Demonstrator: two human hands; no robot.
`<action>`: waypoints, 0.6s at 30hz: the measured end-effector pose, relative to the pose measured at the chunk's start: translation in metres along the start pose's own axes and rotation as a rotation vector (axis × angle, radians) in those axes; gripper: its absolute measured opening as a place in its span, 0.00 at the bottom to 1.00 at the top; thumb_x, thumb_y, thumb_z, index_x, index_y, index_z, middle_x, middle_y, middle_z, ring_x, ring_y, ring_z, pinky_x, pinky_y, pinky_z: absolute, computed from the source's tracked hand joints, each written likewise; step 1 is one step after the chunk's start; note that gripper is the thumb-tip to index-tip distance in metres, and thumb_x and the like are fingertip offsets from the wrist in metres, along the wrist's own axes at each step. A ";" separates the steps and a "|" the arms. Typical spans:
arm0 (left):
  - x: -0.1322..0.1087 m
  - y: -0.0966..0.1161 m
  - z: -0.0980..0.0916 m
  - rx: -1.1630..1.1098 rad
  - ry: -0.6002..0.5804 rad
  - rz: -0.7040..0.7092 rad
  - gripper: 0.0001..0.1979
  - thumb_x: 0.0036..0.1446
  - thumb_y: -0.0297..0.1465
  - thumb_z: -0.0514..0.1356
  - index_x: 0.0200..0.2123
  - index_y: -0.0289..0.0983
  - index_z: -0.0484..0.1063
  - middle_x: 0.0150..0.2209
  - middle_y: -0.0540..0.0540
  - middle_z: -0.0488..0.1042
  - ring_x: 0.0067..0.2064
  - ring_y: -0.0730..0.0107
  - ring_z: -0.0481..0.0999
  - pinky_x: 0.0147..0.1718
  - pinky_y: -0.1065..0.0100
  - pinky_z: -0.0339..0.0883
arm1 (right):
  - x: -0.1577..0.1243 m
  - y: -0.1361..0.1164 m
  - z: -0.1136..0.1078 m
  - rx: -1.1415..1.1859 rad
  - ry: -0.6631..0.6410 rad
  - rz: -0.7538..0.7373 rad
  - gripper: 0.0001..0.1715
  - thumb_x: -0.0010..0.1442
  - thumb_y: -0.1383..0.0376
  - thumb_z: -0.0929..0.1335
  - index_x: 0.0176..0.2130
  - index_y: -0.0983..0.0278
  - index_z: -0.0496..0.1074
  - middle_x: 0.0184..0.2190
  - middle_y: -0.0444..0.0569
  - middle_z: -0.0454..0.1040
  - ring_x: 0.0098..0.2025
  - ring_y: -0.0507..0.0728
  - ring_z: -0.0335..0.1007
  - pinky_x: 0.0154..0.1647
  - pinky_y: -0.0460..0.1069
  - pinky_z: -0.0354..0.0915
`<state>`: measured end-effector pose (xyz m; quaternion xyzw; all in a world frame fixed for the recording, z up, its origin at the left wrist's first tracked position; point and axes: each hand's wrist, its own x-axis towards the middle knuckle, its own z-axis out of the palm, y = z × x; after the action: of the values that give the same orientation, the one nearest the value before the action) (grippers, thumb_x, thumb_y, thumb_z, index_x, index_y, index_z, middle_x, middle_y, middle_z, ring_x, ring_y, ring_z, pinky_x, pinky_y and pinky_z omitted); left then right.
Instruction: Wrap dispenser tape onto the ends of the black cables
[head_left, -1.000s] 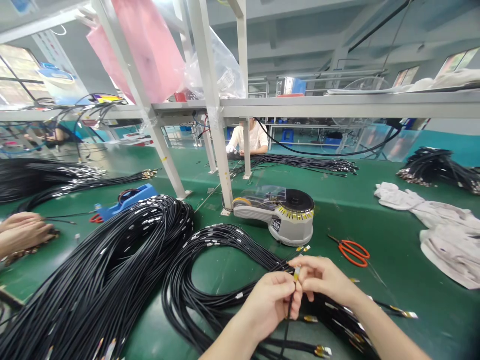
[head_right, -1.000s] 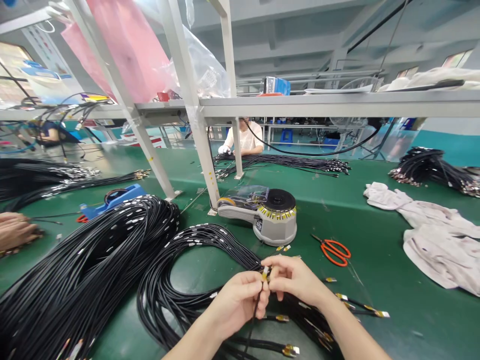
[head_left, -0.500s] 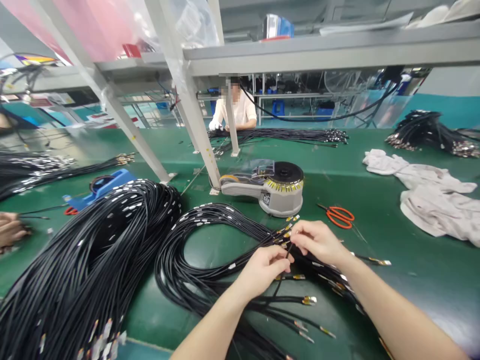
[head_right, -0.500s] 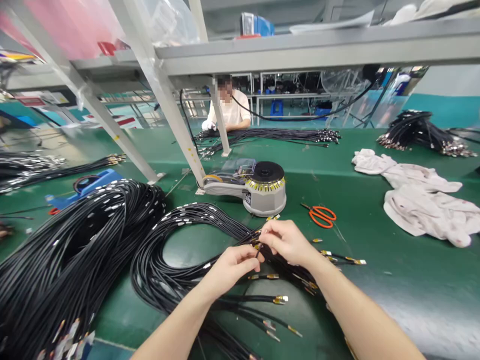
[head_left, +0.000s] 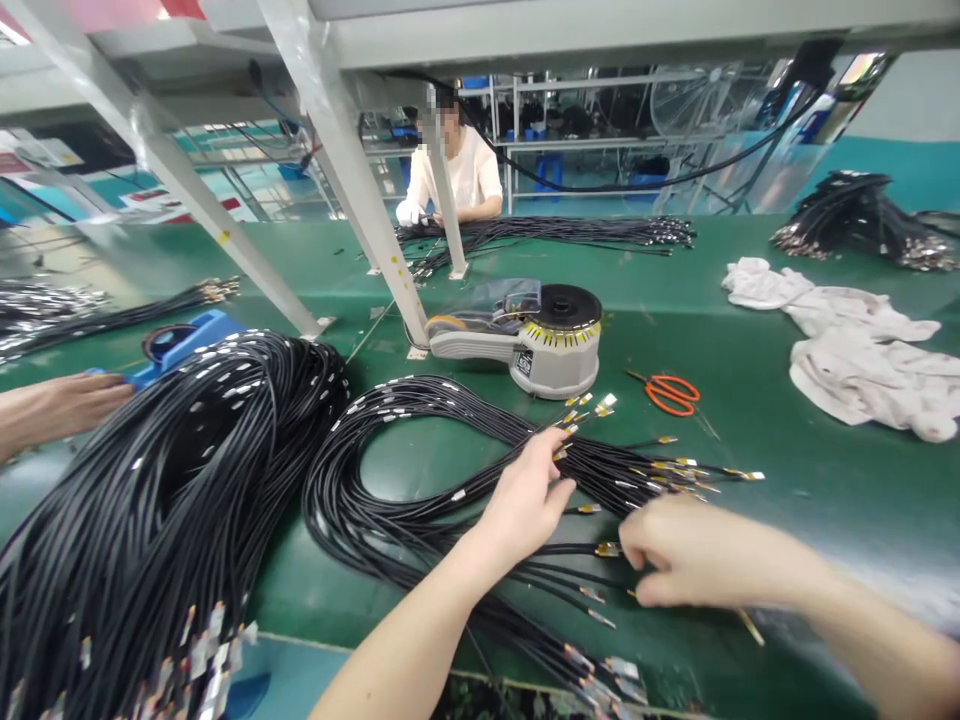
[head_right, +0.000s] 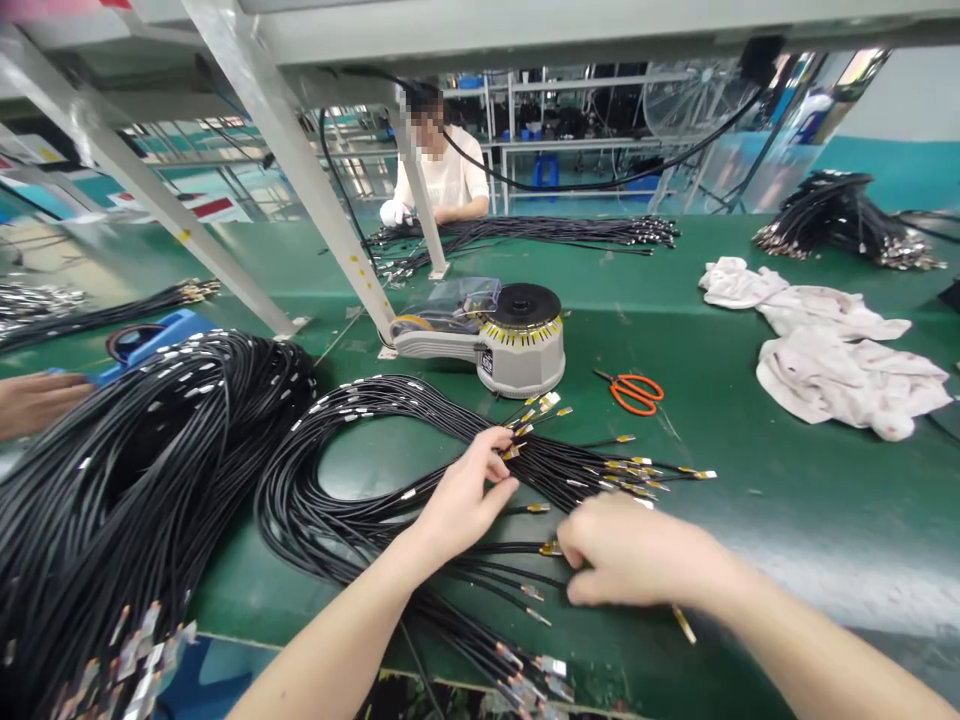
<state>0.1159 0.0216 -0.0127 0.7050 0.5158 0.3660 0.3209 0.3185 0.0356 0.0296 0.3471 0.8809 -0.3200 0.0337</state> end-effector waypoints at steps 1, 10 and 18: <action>-0.002 0.000 0.002 0.070 -0.076 0.023 0.26 0.50 0.26 0.55 0.53 0.41 0.53 0.50 0.42 0.62 0.37 0.69 0.70 0.42 0.61 0.66 | -0.007 -0.004 0.011 -0.141 -0.039 0.020 0.03 0.40 0.71 0.70 0.22 0.65 0.70 0.20 0.47 0.73 0.22 0.56 0.67 0.22 0.47 0.55; -0.008 0.019 0.004 0.370 -0.228 0.184 0.10 0.56 0.28 0.51 0.42 0.38 0.64 0.41 0.46 0.69 0.39 0.67 0.70 0.39 0.66 0.66 | -0.026 0.009 0.049 -0.219 0.015 0.116 0.07 0.50 0.73 0.62 0.28 0.62 0.67 0.28 0.46 0.74 0.30 0.57 0.70 0.29 0.47 0.59; -0.035 0.030 0.004 0.749 -0.642 0.321 0.05 0.53 0.25 0.51 0.30 0.35 0.66 0.30 0.45 0.70 0.28 0.66 0.71 0.25 0.68 0.65 | -0.014 0.024 0.051 -0.286 0.218 0.173 0.10 0.56 0.71 0.59 0.28 0.63 0.66 0.27 0.47 0.72 0.28 0.55 0.69 0.27 0.47 0.56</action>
<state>0.1270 -0.0203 0.0033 0.9185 0.3724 -0.0338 0.1283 0.3355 0.0105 -0.0199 0.4457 0.8827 -0.1480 0.0143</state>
